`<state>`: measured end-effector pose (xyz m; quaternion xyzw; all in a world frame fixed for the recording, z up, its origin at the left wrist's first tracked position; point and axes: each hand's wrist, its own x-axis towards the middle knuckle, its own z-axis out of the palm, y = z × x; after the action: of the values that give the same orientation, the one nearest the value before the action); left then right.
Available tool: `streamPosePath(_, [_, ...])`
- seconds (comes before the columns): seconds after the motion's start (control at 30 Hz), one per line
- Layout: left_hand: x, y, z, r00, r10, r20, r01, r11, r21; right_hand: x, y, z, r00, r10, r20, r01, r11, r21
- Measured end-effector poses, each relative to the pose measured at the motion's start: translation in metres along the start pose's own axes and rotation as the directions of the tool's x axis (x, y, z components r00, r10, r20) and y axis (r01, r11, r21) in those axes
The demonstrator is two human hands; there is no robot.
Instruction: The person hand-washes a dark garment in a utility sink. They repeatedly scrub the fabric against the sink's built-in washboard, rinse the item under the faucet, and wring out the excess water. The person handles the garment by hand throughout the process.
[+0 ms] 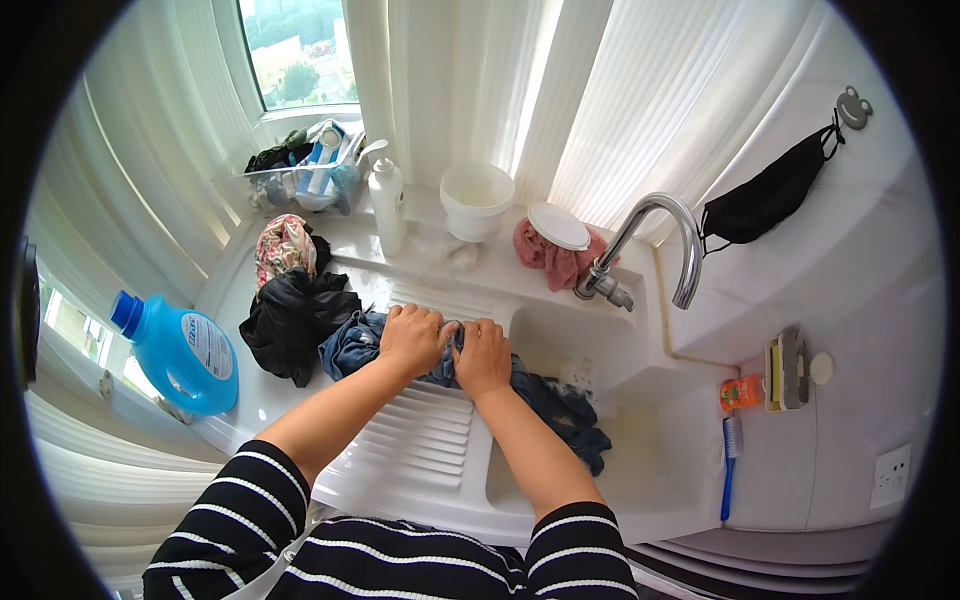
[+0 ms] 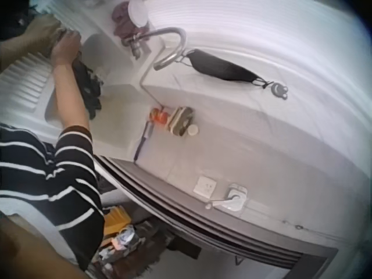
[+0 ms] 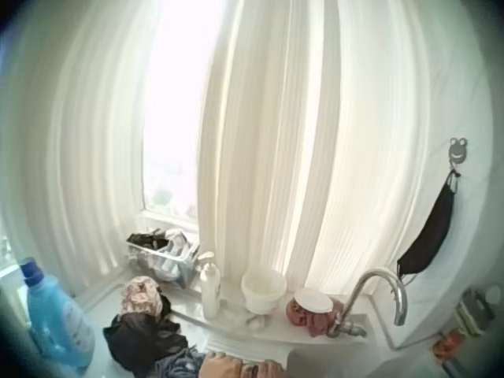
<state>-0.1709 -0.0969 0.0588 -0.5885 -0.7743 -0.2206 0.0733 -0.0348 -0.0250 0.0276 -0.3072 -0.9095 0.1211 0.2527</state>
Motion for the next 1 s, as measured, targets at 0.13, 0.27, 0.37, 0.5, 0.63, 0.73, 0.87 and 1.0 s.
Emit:
streamPosePath(0.13, [-0.023,-0.001,-0.03,0.993,0.118,0.017,-0.118,0.993,0.024,-0.016,0.021,-0.011,0.998,-0.055,-0.004,0.055,0.988,0.146])
streamPosePath(0.27, [-0.056,-0.007,-0.087,0.93,0.22,0.293,-0.26,0.96,0.107,-0.048,0.033,-0.076,0.926,-0.071,0.37,-0.014,0.975,0.222])
streamPosePath(0.37, [-0.067,-0.019,-0.087,0.927,0.172,0.332,-0.27,0.923,0.276,-0.071,0.03,-0.087,0.907,0.038,0.42,-0.13,0.972,0.194])
streamPosePath(0.5, [-0.056,-0.03,-0.124,0.952,0.049,0.302,-0.113,0.973,0.199,-0.069,0.036,-0.114,0.941,0.045,0.334,-0.097,0.986,0.139])
streamPosePath(0.63, [-0.042,-0.038,-0.171,0.974,-0.149,0.172,0.119,0.978,0.171,-0.037,0.022,-0.142,0.942,0.181,0.282,-0.183,0.983,-0.022])
streamPosePath(0.73, [-0.038,-0.043,-0.193,0.91,-0.357,0.209,0.324,0.93,0.175,-0.022,0.022,-0.14,0.942,0.194,0.274,-0.22,0.973,0.066])
streamPosePath(0.87, [-0.054,-0.08,-0.177,0.828,-0.505,0.243,0.516,0.856,0.019,-0.004,-0.007,-0.112,0.971,0.241,0.004,-0.214,0.852,0.478])
streamPosePath(1.0, [-0.058,-0.056,-0.149,0.79,-0.498,0.359,0.46,0.867,0.191,-0.029,-0.025,-0.075,0.95,0.019,0.313,-0.142,0.915,0.377])
